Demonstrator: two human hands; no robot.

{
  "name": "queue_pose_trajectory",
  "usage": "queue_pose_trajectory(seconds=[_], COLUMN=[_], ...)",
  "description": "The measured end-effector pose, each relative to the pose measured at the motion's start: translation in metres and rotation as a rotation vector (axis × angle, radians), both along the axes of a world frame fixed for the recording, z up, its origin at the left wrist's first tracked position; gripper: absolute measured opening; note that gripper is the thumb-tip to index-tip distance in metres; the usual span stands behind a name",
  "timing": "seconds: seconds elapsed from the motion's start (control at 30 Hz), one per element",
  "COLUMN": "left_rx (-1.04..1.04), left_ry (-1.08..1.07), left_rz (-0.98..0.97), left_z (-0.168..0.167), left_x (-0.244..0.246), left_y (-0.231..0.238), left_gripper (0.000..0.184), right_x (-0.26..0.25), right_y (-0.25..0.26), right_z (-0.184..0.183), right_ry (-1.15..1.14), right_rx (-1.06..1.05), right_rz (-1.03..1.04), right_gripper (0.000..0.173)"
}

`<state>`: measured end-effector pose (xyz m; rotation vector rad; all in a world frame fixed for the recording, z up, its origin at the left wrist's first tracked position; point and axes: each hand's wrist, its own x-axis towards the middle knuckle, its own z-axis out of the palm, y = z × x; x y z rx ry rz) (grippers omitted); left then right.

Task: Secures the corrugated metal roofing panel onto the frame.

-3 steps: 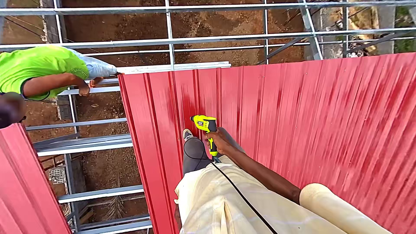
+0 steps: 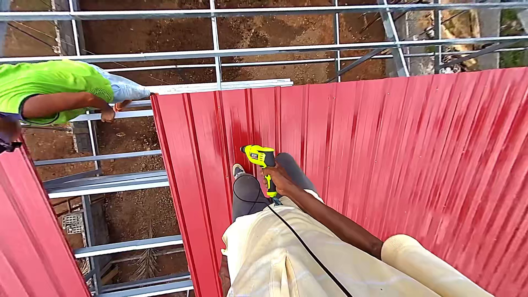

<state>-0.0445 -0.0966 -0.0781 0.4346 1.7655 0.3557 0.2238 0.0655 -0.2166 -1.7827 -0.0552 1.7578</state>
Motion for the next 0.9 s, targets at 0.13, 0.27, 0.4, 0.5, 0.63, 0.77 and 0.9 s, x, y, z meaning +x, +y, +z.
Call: queue_pose_trajectory(seconds=[0.13,0.27,0.4,0.5,0.63,0.77,0.9], left_rx=[-0.045,0.128,0.240,0.230,0.189,0.125,0.054], left_ry=[0.207,0.246,0.015,-0.078,-0.304,-0.503,-0.645], left_rz=[-0.332,-0.245,0.028,0.235,0.414,0.505,0.489], left_z=[-0.053,-0.111,-0.144,-0.172,-0.224,-0.270,-0.297], left_x=[-0.026,-0.053,-0.046,0.004,0.107,0.219,0.295], left_y=[-0.036,-0.020,0.082,0.171,0.269,0.349,0.396], left_gripper=[0.026,0.017,0.018,0.022,0.021,0.018,0.020], right_x=[0.015,0.045,0.089,0.129,0.191,0.246,0.282], right_y=[0.005,0.011,0.025,0.041,0.073,0.088,0.084], right_z=[0.008,0.004,0.000,-0.012,-0.027,-0.028,-0.029], right_ry=[-0.010,-0.019,-0.034,-0.006,0.067,0.141,0.284], right_rx=[0.023,0.072,0.108,0.150,0.163,0.180,0.255], right_rz=[0.003,-0.015,-0.019,-0.050,-0.059,-0.085,-0.152], right_gripper=[0.052,0.054,0.053,0.051,0.050,0.044,0.043])
